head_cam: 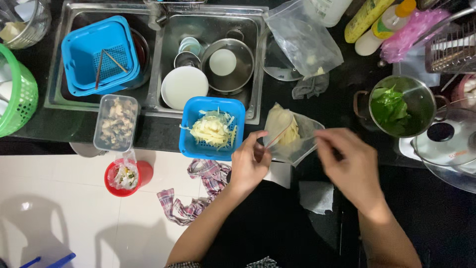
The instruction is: The person transfers sliced cabbage from a plastic bag into a blue colander, rinses it under running water, and then uses a knife to peel a clove of garlic. The person handles the cabbage and garlic in a cluttered kitchen sink area.
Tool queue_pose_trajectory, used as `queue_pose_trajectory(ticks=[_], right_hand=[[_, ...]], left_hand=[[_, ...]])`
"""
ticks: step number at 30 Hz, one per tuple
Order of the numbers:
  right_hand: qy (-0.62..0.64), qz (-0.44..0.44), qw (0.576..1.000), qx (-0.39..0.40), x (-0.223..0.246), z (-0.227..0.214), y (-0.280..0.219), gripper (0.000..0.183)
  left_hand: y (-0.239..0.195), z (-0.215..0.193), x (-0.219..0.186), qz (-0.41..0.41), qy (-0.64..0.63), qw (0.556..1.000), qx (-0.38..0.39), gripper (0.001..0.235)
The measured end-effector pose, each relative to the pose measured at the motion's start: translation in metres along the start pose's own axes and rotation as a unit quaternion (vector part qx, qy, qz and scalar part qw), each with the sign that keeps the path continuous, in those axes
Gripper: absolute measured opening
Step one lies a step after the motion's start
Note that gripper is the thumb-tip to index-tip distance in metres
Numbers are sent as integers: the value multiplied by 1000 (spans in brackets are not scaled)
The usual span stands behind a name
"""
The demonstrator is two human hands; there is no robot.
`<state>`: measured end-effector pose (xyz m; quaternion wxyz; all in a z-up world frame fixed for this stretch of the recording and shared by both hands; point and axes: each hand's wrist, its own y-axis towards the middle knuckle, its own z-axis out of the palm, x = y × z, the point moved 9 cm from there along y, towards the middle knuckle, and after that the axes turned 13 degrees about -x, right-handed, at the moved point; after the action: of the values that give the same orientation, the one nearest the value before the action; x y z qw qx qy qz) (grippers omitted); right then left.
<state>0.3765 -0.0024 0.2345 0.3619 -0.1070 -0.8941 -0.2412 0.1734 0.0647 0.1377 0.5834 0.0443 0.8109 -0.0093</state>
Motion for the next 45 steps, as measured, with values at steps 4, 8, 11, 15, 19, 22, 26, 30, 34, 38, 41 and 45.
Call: queue_pose_trajectory(ticks=[4,8,11,15,19,22,26,30,34,38,41,45], right_hand=[[-10,-64,972,228,-24,99,-7,24],[-112,-124,908,385,-82,185,-9,20],[-93,-132,944,289,-104,197,13,39],[-79,-274,917,280,-106,207,9,35],[-80,-214,926,301,-126,196,8,25],[-95,-106,924,354,-134,186,6,18],[-142,-83,935,314,-122,163,11,28],[-218,-18,925,312,-136,162,5,29],[-158,-141,932,295,-116,175,6,36],[-110,-266,914,284,-80,185,6,33],[-145,-294,901,283,-65,196,8,23],[-71,-324,910,250,-60,187,6,17]], left_hand=[[3,9,-8,6,-2,1000,9,48],[6,16,-17,18,-21,1000,10,51],[7,20,-18,26,-27,999,12,53],[2,23,-17,35,-49,998,20,53],[-3,18,-9,18,-56,998,20,52],[-2,11,-4,-8,-75,997,14,49],[0,6,2,-19,-60,998,9,47],[-1,4,2,-19,-68,998,0,43],[1,6,4,-13,-61,998,0,43],[1,12,6,3,-34,999,-1,41],[2,18,6,20,-40,999,-8,42],[3,19,8,24,-58,998,-14,40]])
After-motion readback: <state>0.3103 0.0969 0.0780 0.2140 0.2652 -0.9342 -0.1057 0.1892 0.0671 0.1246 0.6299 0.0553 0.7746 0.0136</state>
